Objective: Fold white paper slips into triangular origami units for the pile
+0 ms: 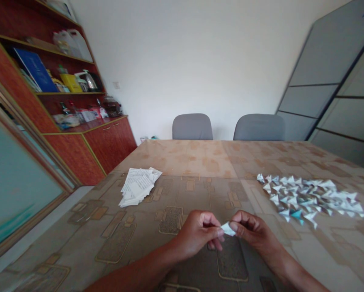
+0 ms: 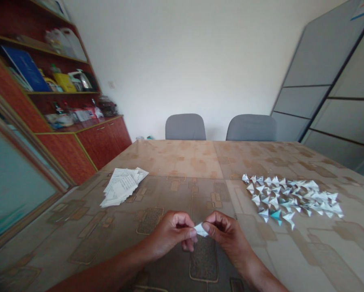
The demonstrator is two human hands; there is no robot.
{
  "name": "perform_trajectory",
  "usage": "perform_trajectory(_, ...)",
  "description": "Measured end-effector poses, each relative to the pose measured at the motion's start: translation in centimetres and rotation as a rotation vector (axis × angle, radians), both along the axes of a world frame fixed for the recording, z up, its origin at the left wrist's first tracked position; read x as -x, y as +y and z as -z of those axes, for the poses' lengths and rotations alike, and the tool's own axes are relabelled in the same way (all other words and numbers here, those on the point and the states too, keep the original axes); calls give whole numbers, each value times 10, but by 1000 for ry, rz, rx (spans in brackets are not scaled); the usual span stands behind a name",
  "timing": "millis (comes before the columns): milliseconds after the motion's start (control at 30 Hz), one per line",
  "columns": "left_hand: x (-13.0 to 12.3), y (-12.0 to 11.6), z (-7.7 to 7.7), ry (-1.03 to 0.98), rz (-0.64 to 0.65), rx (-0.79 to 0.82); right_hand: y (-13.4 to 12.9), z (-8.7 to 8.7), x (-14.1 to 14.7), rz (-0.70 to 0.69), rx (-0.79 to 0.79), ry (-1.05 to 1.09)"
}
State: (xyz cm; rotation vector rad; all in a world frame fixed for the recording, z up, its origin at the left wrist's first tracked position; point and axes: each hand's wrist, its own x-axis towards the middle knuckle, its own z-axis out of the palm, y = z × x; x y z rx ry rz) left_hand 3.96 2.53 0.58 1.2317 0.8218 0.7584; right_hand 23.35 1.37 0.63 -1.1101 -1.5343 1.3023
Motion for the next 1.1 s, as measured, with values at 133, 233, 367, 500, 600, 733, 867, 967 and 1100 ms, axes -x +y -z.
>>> perform_trajectory(133,3,6,1,0,-29,-18,-2,1,1,2,-83,-67)
perform_trajectory(233,3,9,3,-23,-152,-51,-7,-3,2,110,-308,-230)
perform_trajectory(367,-2,2,5,-105,-242,92,-13,-13,4,246,-737,-392)
perform_trajectory(500,-9,-10,0,-241,-173,125,-18,-16,4,178,-966,-513)
perform_trajectory(600,-12,-14,-6,-261,-220,101,-20,-13,3,102,-976,-598)
perform_trajectory(733,-12,-12,-10,-234,-280,92,-18,-10,3,78,-949,-582)
perform_trajectory(867,-13,-10,-9,-198,-320,106,-12,-13,2,108,-913,-496)
perform_trajectory(967,-14,-11,-4,-144,-288,128,-10,-14,0,117,-860,-445)
perform_trajectory(1100,-15,-13,3,-61,-225,146,-7,-9,1,154,-685,-331)
